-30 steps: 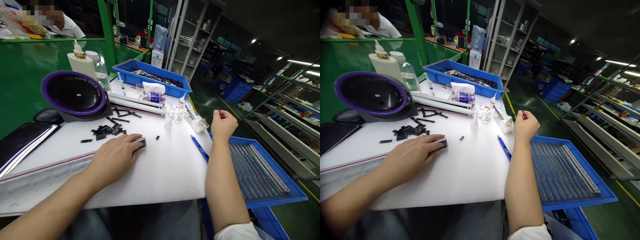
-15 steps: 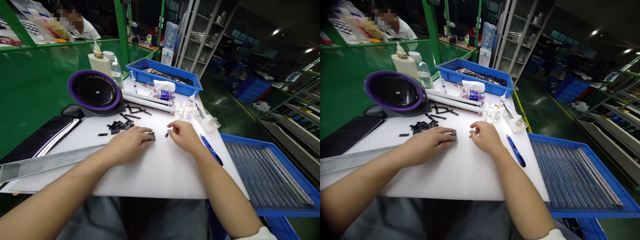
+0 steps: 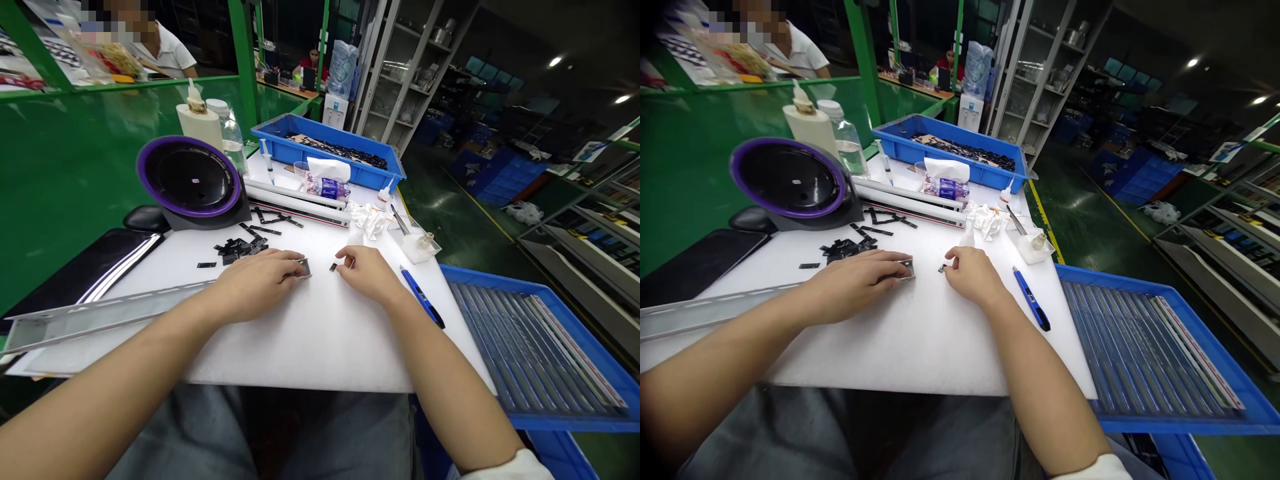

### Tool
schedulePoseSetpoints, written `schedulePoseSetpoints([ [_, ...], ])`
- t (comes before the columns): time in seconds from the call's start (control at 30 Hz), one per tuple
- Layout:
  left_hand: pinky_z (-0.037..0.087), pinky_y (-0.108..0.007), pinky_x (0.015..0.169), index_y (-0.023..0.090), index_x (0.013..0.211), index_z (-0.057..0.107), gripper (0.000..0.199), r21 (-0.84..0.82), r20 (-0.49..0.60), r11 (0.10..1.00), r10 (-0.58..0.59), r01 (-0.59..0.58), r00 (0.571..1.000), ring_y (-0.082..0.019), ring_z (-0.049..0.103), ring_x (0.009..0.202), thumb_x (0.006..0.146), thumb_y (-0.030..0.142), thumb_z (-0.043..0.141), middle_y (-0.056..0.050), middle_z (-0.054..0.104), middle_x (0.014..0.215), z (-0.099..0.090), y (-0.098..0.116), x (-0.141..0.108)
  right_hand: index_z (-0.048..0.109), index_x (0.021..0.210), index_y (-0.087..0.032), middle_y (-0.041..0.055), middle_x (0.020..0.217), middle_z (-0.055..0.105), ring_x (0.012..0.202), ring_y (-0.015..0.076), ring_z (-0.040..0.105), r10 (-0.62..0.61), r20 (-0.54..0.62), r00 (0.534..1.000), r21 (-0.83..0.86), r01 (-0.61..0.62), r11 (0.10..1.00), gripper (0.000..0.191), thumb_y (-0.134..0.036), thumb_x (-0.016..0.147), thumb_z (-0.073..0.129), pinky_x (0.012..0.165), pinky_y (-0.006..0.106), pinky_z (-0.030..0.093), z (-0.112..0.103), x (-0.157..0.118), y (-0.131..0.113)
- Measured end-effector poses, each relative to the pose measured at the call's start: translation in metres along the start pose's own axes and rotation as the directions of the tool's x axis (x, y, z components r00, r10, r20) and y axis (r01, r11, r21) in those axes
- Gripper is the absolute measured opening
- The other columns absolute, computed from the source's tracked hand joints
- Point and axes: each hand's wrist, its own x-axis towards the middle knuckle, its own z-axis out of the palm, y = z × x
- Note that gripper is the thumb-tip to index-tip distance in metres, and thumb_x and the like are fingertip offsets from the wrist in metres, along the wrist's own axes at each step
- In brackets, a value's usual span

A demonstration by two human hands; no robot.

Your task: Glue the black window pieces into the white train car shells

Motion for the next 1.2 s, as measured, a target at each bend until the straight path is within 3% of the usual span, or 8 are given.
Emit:
schedulePoseSetpoints([
  [0.27,0.043,-0.046,0.104,0.037,0.118,0.067,0.046,0.038,-0.001,0.999,0.011,-0.011,1.000,-0.027,0.047,0.133,0.093,0.047,0.030,0.007,0.052,0.146,0.0000,0.0009,-0.0005,0.072,0.105,-0.020,0.0003,0.085,0.072,0.081,0.0152,0.063,-0.006,0.022,1.000,-0.023,0.007,1.000,0.035,-0.009,0.076,0.055,0.071,0.025,0.043,-0.0007,-0.0006,0.0016],
  [0.47,0.044,-0.045,0.103,0.035,0.116,0.068,0.044,0.027,-0.030,0.999,0.039,-0.038,0.999,-0.027,0.049,0.131,0.094,0.044,0.031,0.005,0.055,0.144,0.0034,0.0004,-0.0005,0.076,0.095,-0.020,0.0058,0.090,0.073,0.084,0.0217,0.063,-0.005,-0.016,1.000,-0.102,0.003,0.995,0.022,-0.033,0.084,0.061,0.074,0.032,0.044,0.0052,0.0008,-0.0023],
  [0.7,0.044,-0.042,0.103,0.034,0.117,0.068,0.042,0.028,-0.062,0.999,0.040,-0.039,0.997,-0.026,0.050,0.130,0.094,0.042,0.033,0.005,0.057,0.142,0.0031,0.0023,-0.0015,0.076,0.089,-0.023,0.0052,0.091,0.072,0.085,0.0201,0.062,-0.059,-0.031,0.998,-0.163,0.053,0.985,0.014,-0.027,0.084,0.063,0.074,0.031,0.043,0.0074,-0.0007,-0.0069],
  [0.97,0.042,-0.043,0.104,0.035,0.117,0.068,0.043,0.023,-0.027,0.999,0.032,-0.031,0.999,-0.026,0.048,0.131,0.094,0.043,0.033,0.005,0.056,0.142,0.0025,0.0031,-0.0010,0.072,0.083,-0.022,0.0007,0.079,0.072,0.073,0.0149,0.062,-0.108,-0.015,0.994,-0.014,0.108,0.994,0.013,-0.022,0.084,0.060,0.067,0.027,0.041,0.0044,-0.0027,-0.0044],
  [1.2,0.043,-0.043,0.103,0.033,0.117,0.068,0.043,0.030,-0.069,0.999,0.038,-0.036,0.997,-0.026,0.051,0.128,0.094,0.045,0.033,0.004,0.059,0.139,0.0020,0.0046,-0.0023,0.066,0.077,-0.020,-0.0005,0.076,0.070,0.070,0.0133,0.061,-0.121,-0.059,0.991,0.104,0.127,0.986,0.009,-0.024,0.082,0.060,0.064,0.025,0.041,-0.0004,-0.0039,-0.0017],
])
